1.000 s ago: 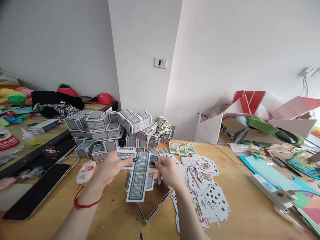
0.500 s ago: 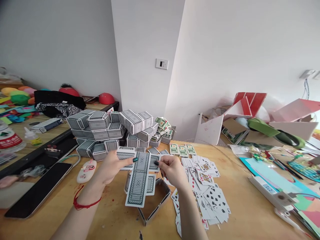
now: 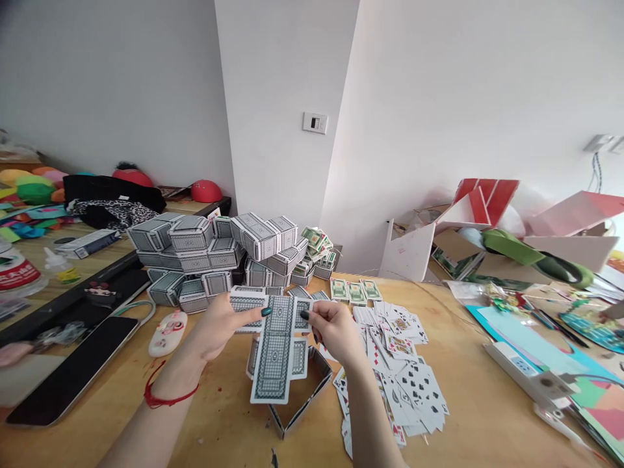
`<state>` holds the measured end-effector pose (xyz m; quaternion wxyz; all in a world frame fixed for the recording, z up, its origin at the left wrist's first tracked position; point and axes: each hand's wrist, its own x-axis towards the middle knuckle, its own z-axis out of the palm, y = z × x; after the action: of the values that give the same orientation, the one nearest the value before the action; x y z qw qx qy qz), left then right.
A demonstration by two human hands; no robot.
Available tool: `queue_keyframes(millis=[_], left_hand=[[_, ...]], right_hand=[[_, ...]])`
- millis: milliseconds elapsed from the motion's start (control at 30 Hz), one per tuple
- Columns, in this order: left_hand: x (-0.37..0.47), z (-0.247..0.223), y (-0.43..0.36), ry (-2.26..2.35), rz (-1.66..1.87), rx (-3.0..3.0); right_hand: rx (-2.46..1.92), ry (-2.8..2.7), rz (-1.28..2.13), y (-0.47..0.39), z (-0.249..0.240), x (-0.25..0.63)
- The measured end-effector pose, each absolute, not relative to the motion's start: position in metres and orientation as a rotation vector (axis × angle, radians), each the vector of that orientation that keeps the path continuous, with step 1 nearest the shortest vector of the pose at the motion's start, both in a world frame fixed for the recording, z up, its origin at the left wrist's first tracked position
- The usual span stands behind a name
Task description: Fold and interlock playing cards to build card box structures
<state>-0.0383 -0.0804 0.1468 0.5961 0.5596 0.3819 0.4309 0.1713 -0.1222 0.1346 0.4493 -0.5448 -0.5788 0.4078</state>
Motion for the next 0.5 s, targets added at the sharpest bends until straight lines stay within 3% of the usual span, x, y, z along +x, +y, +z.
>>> queue_keyframes(millis=[500], left_hand=[[-0.042, 0.155, -0.085, 0.871, 0.935, 1.345]], right_hand=[[-1.301, -1.411, 1.090, -0.118, 0.132, 0.180]])
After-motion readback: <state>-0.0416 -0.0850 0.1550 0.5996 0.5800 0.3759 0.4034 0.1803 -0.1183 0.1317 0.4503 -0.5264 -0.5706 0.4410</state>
